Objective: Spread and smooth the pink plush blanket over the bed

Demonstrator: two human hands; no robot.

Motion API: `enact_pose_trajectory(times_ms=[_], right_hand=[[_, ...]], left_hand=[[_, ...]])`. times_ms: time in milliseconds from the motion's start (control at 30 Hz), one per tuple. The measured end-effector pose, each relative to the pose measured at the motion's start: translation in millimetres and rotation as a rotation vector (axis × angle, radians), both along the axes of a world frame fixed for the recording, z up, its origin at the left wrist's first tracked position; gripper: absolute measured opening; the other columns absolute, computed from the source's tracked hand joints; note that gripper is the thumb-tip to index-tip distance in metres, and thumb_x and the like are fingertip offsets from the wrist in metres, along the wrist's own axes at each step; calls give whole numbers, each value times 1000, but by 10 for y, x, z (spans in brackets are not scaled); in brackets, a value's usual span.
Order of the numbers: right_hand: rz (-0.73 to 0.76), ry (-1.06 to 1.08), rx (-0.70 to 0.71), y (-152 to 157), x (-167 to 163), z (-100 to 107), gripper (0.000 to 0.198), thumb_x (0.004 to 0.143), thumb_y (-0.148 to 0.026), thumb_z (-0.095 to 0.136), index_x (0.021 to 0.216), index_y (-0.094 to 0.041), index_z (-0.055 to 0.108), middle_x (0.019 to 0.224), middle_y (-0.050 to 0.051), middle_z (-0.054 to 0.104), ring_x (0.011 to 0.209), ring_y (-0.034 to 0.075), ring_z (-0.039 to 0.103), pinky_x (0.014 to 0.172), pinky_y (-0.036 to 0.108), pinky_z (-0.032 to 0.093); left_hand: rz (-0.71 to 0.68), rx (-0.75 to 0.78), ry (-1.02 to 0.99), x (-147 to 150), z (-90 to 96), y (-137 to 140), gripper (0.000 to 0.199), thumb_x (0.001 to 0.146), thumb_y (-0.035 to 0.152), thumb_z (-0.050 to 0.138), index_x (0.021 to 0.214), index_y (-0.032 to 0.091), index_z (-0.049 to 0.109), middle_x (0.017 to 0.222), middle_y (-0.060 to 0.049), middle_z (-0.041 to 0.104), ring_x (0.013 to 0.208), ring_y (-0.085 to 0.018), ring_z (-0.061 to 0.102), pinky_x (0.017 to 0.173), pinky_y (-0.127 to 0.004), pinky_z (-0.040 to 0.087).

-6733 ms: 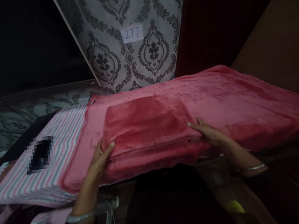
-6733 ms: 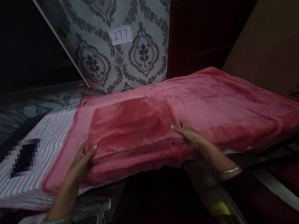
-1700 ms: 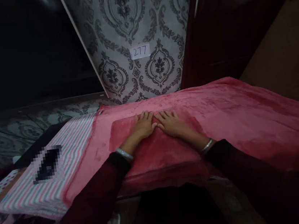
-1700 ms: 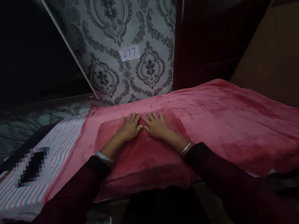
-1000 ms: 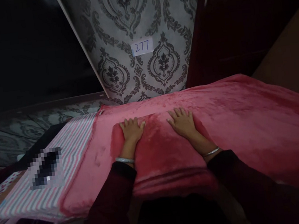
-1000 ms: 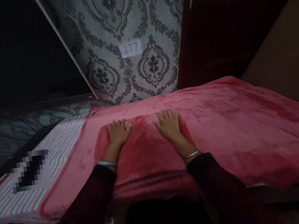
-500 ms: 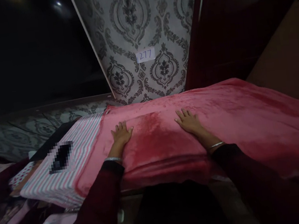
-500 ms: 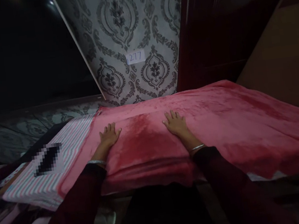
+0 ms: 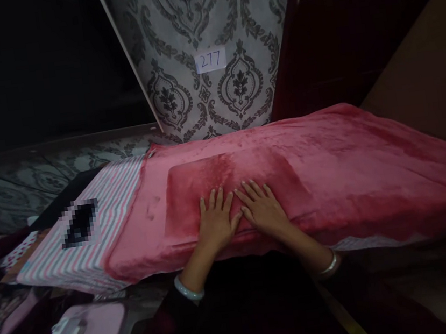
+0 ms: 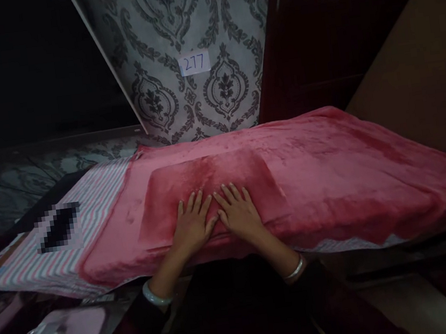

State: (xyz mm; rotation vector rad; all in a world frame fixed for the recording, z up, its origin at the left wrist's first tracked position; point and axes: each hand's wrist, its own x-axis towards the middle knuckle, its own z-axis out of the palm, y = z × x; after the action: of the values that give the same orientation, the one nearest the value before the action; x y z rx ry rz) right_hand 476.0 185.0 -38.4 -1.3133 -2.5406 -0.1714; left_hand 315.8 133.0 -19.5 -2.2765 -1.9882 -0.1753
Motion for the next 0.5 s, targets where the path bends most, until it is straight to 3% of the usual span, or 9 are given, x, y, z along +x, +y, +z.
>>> enact_pose_trajectory(times_ms=[100, 233, 367, 500], right_hand=[[-21, 1, 31, 29, 119, -35, 54, 103, -37, 40, 155, -27, 48, 163, 8, 39, 150, 32, 34, 120, 57, 29], [-133, 19, 80, 14, 381, -128, 54, 102, -38, 39, 153, -24, 51, 161, 9, 41, 150, 33, 35, 119, 57, 30], [-220, 71, 131, -26, 618, -236, 54, 102, -35, 37, 152, -21, 51, 159, 10, 44, 149, 33, 34, 118, 58, 30], [-237, 110, 160, -45, 746, -310, 56, 101, -34, 36, 154, -20, 49, 157, 11, 48, 149, 34, 35, 118, 60, 28]], left_hand=[[14, 12, 15, -138, 16, -48, 65, 102, 54, 40, 159, 24, 38, 167, -14, 29, 156, -33, 25, 124, -62, 22], [145, 51, 46, -448, -10, -230, 66, 99, 51, 47, 158, 22, 41, 165, -16, 33, 154, -34, 30, 123, -62, 25], [234, 125, 38, -796, -124, -461, 63, 99, 46, 46, 154, 17, 46, 162, -19, 38, 152, -36, 33, 120, -66, 28], [219, 196, 0, -1023, -264, -657, 58, 100, 41, 43, 152, 16, 48, 159, -18, 43, 151, -36, 36, 118, -65, 32]])
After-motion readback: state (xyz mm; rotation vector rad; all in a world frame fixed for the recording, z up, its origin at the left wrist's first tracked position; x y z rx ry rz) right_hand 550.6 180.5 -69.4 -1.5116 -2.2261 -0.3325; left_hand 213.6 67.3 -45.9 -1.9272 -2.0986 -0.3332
